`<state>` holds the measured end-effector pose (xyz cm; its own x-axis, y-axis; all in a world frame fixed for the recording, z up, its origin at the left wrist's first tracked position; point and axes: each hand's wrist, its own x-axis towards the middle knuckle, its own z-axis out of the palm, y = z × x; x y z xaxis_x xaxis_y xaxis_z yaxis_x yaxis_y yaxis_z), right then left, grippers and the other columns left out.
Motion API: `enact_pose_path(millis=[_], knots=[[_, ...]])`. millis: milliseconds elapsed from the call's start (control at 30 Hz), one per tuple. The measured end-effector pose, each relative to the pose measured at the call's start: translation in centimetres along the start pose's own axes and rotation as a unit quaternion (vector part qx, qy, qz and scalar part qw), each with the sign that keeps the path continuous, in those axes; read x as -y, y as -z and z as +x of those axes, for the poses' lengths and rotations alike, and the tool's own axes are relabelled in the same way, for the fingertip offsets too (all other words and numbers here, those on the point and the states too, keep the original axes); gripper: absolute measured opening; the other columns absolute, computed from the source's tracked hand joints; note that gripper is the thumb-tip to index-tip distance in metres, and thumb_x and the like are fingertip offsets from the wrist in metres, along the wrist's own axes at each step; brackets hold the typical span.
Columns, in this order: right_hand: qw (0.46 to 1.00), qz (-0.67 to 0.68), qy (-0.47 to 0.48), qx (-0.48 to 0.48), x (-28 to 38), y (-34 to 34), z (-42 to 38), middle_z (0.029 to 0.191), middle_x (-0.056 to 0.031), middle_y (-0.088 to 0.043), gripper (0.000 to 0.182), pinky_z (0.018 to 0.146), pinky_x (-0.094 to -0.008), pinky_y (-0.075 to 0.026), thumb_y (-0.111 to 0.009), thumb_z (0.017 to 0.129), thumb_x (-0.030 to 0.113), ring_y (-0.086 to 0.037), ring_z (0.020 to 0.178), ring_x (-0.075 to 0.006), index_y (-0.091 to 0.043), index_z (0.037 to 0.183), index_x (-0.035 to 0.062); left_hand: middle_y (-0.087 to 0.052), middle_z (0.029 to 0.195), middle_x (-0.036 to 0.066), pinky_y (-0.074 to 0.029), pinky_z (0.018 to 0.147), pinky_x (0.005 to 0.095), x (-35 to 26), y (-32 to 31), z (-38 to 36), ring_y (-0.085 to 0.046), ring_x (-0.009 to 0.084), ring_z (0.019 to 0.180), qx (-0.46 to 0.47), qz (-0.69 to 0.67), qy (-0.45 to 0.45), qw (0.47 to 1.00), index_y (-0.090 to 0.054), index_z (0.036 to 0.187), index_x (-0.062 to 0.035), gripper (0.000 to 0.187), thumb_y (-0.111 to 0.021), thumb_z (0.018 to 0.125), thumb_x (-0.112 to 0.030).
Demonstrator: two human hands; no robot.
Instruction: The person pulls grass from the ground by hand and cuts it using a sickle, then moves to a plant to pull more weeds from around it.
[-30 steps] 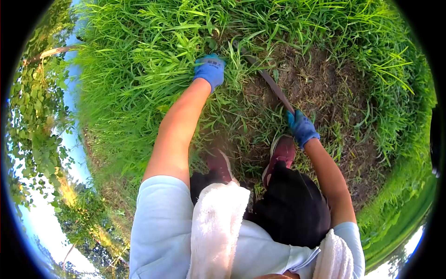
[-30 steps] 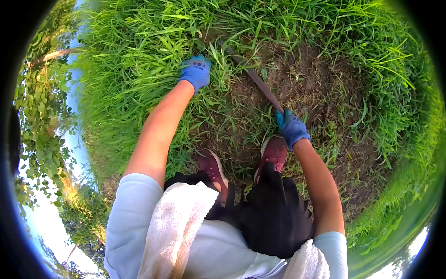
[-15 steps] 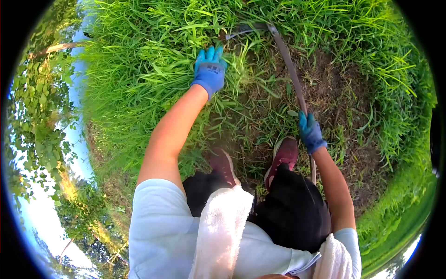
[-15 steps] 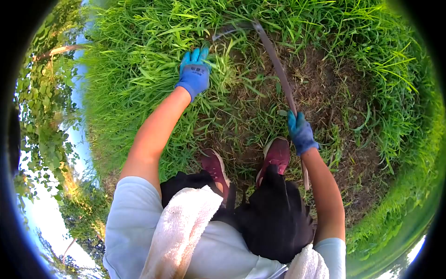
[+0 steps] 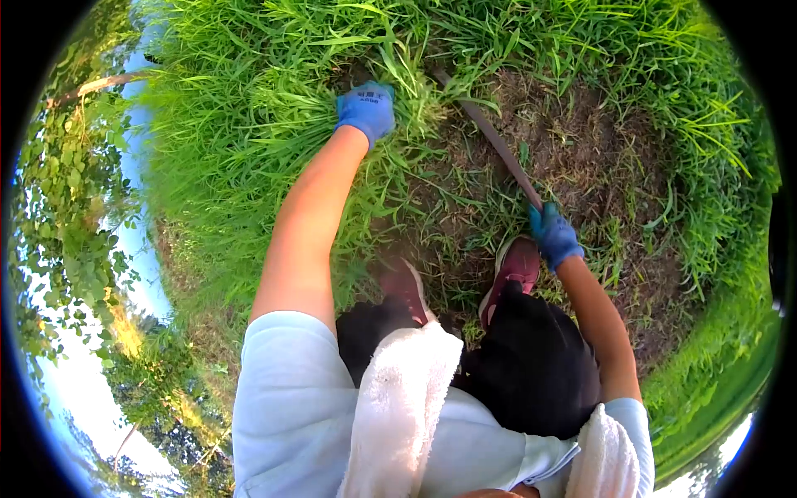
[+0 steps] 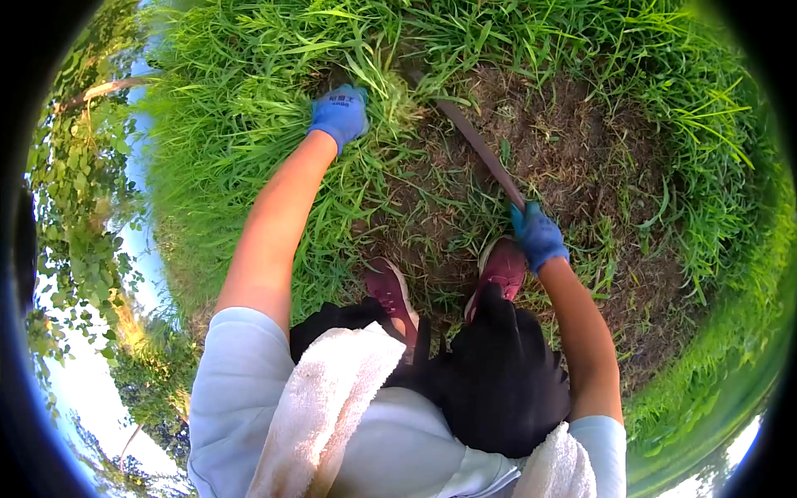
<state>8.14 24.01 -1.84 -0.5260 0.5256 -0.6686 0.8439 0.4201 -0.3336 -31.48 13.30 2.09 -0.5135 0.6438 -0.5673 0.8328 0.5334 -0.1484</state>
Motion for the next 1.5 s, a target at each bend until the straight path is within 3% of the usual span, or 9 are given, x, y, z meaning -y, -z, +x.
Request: enact_pose_path(millis=[167, 500, 667, 867, 933, 967, 1100, 1300, 1500], knots=[[0.999, 0.044, -0.016, -0.011, -8.5, 0.2, -7.6, 0.083, -0.0265, -0.064, 0.033, 0.066, -0.0533, -0.048, -0.049, 0.094, 0.037, -0.061, 0.081, -0.0461, -0.054, 0.1, 0.0054, -0.061, 0.104, 0.013, -0.049, 0.069, 0.0395, -6.1, -5.6, -12.9, -0.061, 0.0242, 0.09, 0.073, 0.011, -0.254, 0.964, -0.059, 0.107, -0.0082, 0.029, -0.055, 0.08, -0.015], [0.995, 0.013, 0.096, -0.013, 4.9, -0.5, 3.6, 0.087, -0.026, -0.065, 0.042, 0.074, -0.0503, -0.05, -0.048, 0.094, 0.044, -0.063, 0.084, -0.0431, -0.056, 0.1, 0.0033, -0.03, 0.152, 0.014, -0.029, 0.109, 0.0491, 0.3, -1.9, -4.9, -0.032, 0.0306, 0.137, -0.064, 0.132, -0.049, 0.988, -0.058, 0.126, -0.0104, 0.048, -0.059, 0.08, -0.025], [0.996, -0.035, 0.079, 0.028, 5.0, 0.3, 3.1, 0.087, -0.0239, -0.065, 0.04, 0.074, -0.0484, -0.05, -0.048, 0.094, 0.041, -0.063, 0.083, -0.0414, -0.057, 0.098, 0.0025, -0.052, 0.134, 0.017, -0.043, 0.099, 0.0472, 1.4, -0.9, -3.0, -0.053, 0.0335, 0.121, 0.208, -0.043, 0.094, 0.973, -0.059, 0.124, -0.0106, 0.05, -0.065, 0.081, -0.036], [0.997, -0.038, 0.014, 0.058, 0.7, 0.6, -1.6, 0.091, -0.0269, -0.065, 0.042, 0.077, -0.0516, -0.049, -0.046, 0.094, 0.043, -0.062, 0.089, -0.0446, -0.051, 0.11, 0.0044, -0.067, 0.104, 0.013, -0.053, 0.081, 0.0405, -0.2, -0.9, -6.0, -0.066, 0.0292, 0.096, 0.09, -0.051, 0.046, 0.994, -0.063, 0.109, -0.0086, 0.034, -0.064, 0.078, -0.023], [0.997, -0.052, -0.037, 0.053, -7.5, -1.0, -5.9, 0.088, -0.0275, -0.065, 0.041, 0.075, -0.0535, -0.049, -0.046, 0.094, 0.044, -0.062, 0.086, -0.0466, -0.05, 0.113, 0.0072, -0.068, 0.09, 0.011, -0.053, 0.069, 0.0385, -1.2, -14.6, -6.6, -0.066, 0.0277, 0.084, -0.133, 0.226, -0.153, 0.953, -0.065, 0.101, -0.0082, 0.028, -0.061, 0.075, -0.019], [0.996, -0.067, -0.044, 0.047, -10.8, -0.5, -8.4, 0.086, -0.027, -0.065, 0.04, 0.073, -0.0537, -0.049, -0.046, 0.094, 0.043, -0.061, 0.084, -0.0469, -0.051, 0.112, 0.0074, -0.066, 0.084, 0.009, -0.051, 0.061, 0.037, -4.4, -11.4, -9.9, -0.065, 0.0267, 0.078, 0.061, -0.14, -0.094, 0.984, -0.065, 0.093, -0.0084, 0.023, -0.059, 0.073, -0.017], [1.0, -0.011, -0.01, 0.014, -10.7, 1.2, -10.1, 0.079, -0.026, -0.064, 0.038, 0.068, -0.054, -0.048, -0.048, 0.094, 0.042, -0.061, 0.081, -0.0471, -0.053, 0.107, 0.0069, -0.066, 0.096, 0.012, -0.052, 0.067, 0.0381, -8.7, -8.3, -17.0, -0.065, 0.0272, 0.086, 0.184, -0.035, -0.207, 0.96, -0.065, 0.107, -0.0104, 0.034, -0.056, 0.074, -0.014], [0.999, 0.007, 0.052, 0.0, 2.8, -0.6, -0.7, 0.085, -0.0265, -0.065, 0.042, 0.075, -0.0523, -0.05, -0.046, 0.095, 0.044, -0.063, 0.083, -0.0452, -0.053, 0.103, 0.0037, -0.008, 0.156, 0.022, -0.052, 0.084, 0.044, -3.0, -2.7, -12.7, -0.06, 0.033, 0.108, 0.116, -0.042, 0.046, 0.991, -0.02, 0.15, -0.0148, 0.084, -0.062, 0.078, -0.023], [0.988, -0.066, 0.094, 0.104, 6.1, -1.9, 1.0, 0.09, -0.0253, -0.066, 0.046, 0.078, -0.0505, -0.05, -0.045, 0.094, 0.046, -0.063, 0.088, -0.0433, -0.053, 0.107, 0.0027, -0.055, 0.13, 0.017, -0.049, 0.093, 0.0459, 1.8, -5.0, -7.9, -0.058, 0.0338, 0.114, 0.196, -0.061, 0.161, 0.965, -0.049, 0.13, -0.0064, 0.067, -0.071, 0.076, -0.039]])
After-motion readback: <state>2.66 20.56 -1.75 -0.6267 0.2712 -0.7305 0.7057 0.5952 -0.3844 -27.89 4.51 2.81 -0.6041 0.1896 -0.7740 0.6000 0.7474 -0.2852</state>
